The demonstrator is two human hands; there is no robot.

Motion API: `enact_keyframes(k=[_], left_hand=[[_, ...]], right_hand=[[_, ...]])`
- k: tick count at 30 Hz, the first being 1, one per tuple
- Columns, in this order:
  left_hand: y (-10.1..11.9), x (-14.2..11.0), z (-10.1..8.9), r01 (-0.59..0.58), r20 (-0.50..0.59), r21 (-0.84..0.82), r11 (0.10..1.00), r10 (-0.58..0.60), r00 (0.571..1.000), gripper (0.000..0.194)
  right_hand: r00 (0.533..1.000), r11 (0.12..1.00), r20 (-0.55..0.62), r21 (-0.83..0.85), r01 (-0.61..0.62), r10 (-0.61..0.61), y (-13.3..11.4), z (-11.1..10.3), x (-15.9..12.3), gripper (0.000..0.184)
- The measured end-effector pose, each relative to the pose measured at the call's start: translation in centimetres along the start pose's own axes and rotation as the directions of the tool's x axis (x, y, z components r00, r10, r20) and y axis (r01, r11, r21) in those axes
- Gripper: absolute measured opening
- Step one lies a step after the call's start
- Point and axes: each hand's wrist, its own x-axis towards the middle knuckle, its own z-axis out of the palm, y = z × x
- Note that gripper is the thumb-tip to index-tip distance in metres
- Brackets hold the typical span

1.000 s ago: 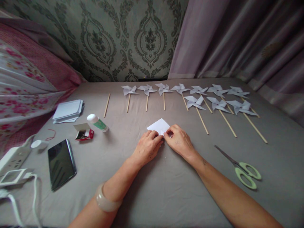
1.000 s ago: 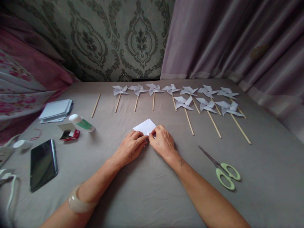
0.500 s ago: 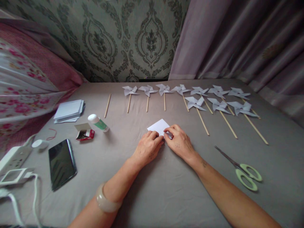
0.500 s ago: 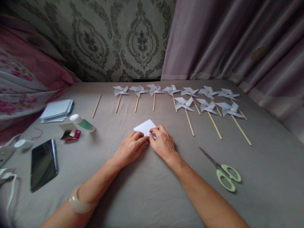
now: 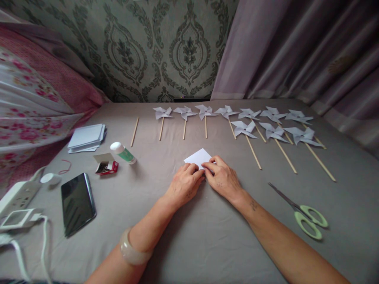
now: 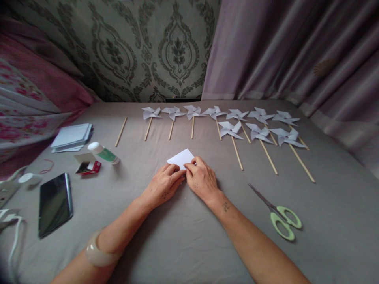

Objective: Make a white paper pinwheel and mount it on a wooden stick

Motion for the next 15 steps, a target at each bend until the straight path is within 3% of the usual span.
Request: enact_keyframes(k=[15], left_hand=[[0.4,-0.3,-0.3,0.024,-0.024,-0.006,1.000,-0.024,0.999,0.028]], right_hand=[[0.993,0.999,0.114,-0.035,0.020,-0.016,-0.5,-1.1,0.4,0.034]])
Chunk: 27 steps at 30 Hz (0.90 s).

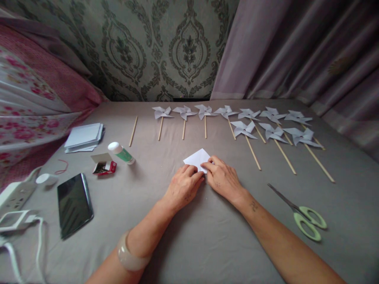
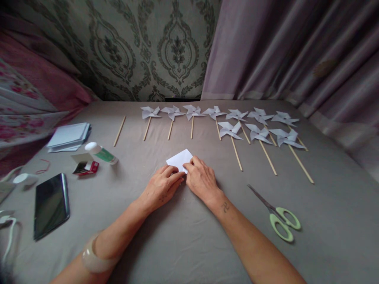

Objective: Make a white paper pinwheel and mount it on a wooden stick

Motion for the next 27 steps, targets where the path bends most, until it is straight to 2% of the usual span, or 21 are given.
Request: enact_keyframes(k=[3,11,15,18,20,22,25,27], left_hand=[[-0.1,-0.1,-0.1,0.020,-0.034,-0.010,1.000,-0.021,0.999,0.029],[-0.3,-0.1,-0.2,0.015,-0.045,-0.001,1.000,-0.015,0.999,0.029],[-0.2,-0.1,-0.3,-0.007,-0.040,0.023,1.000,0.007,0.999,0.031],[-0.2,-0.3,-0.4,-0.017,-0.045,0.047,0.999,0.020,0.999,0.032],[-0.2,-0.3,-0.4,-0.020,-0.051,0.061,0.998,0.023,0.998,0.031],[-0.1,-0.4,-0.5,-0.020,-0.062,0.071,0.997,0.025,0.998,0.030],[0.0,-0.4,-0.6,-0.013,-0.060,0.087,0.996,0.019,0.998,0.028],[0.2,-0.5,-0.7,-0.009,-0.037,0.100,0.995,0.013,0.999,0.026]], right_hand=[[1.000,1.000,0.014,0.001,0.008,-0.008,0.1,-0.1,0.2,0.036],[1.000,1.000,-0.004,-0.013,0.018,-0.018,-0.1,-0.1,0.2,0.037],[0.999,0.994,-0.039,0.101,0.039,-0.036,0.7,0.2,0.2,0.038],[0.993,0.968,-0.115,0.243,0.061,-0.034,1.5,0.5,0.3,0.039],[0.981,0.943,-0.191,0.331,0.041,0.024,2.1,0.4,0.3,0.037],[0.960,0.924,-0.242,0.379,-0.042,0.142,2.8,0.2,0.3,0.035],[0.926,0.892,-0.228,0.411,-0.190,0.302,4.1,0.1,0.3,0.032],[0.925,0.878,-0.187,0.419,-0.229,0.331,4.8,0.2,0.3,0.031]])
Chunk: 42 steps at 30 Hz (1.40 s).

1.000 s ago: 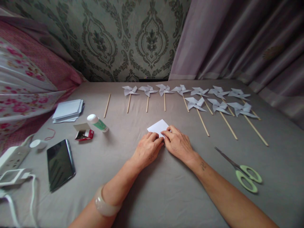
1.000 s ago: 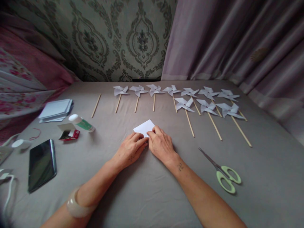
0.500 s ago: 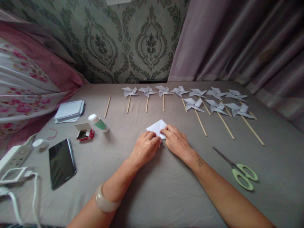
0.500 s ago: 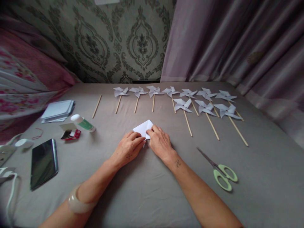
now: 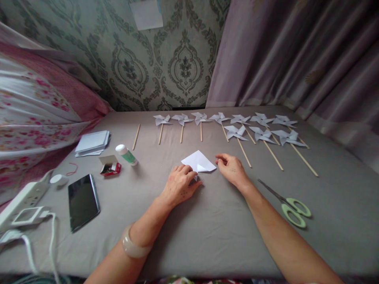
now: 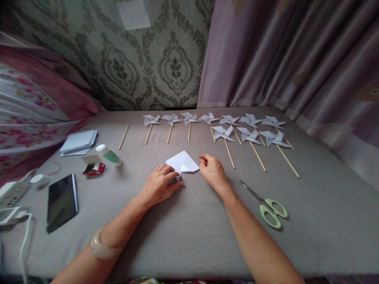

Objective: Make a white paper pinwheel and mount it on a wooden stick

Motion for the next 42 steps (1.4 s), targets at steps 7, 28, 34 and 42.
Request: enact_keyframes(k=[7,28,34,42], left_hand=[[-0.3,-0.1,0.0,0.015,0.042,0.040,0.999,-0.017,0.999,0.016],[-4.8,-0.2,0.4,0.132,-0.018,-0.089,0.987,-0.134,0.991,0.032],[-4.8,0.0,0.8,0.103,-0.122,-0.068,0.992,-0.110,0.986,0.033],[-2.4,-0.2,-0.3,-0.031,-0.050,-0.067,0.997,0.027,0.998,0.030]], right_hand=[[0.999,0.994,0.044,-0.108,0.019,-0.014,-0.3,-0.1,-0.4,0.028],[0.927,0.980,0.321,0.027,0.198,-0.196,-3.7,0.3,-3.4,0.021],[0.854,0.901,0.315,0.007,0.435,-0.414,-2.7,0.8,-3.0,0.024],[0.792,0.833,0.333,-0.032,0.552,-0.512,-2.2,1.1,-2.7,0.015]])
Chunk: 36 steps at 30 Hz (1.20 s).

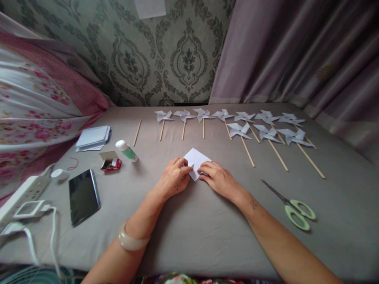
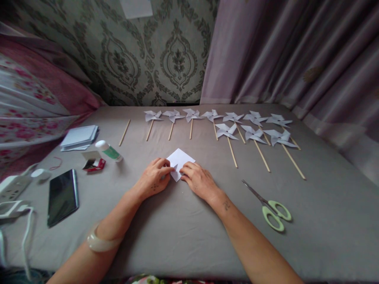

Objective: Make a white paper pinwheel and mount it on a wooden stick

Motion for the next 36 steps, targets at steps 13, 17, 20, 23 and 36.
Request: enact_keyframes(k=[13,17,20,23,36], left_hand=[[0.0,0.1,0.1,0.009,0.080,-0.001,1.000,-0.008,0.997,0.029],[-0.1,0.0,0.2,0.000,0.070,-0.006,1.000,0.001,0.998,0.029],[-0.2,0.0,0.3,-0.011,0.074,-0.009,1.000,0.012,0.997,0.028],[-0.2,-0.1,0.4,-0.010,0.089,0.000,1.000,0.010,0.996,0.027],[0.2,0.0,0.3,0.030,0.077,-0.002,1.000,-0.029,0.997,0.028]], right_hand=[[0.992,0.969,0.008,-0.210,0.127,-0.128,0.2,0.2,0.1,0.018],[0.993,0.984,-0.009,-0.135,0.115,-0.118,0.2,0.1,0.1,0.019],[0.996,0.995,-0.033,-0.055,0.080,-0.082,0.2,0.2,0.2,0.018],[0.998,1.000,-0.069,0.017,0.016,-0.015,0.1,0.4,0.3,0.017],[0.950,0.967,-0.181,0.033,-0.252,0.253,-1.2,1.3,1.1,0.014]])
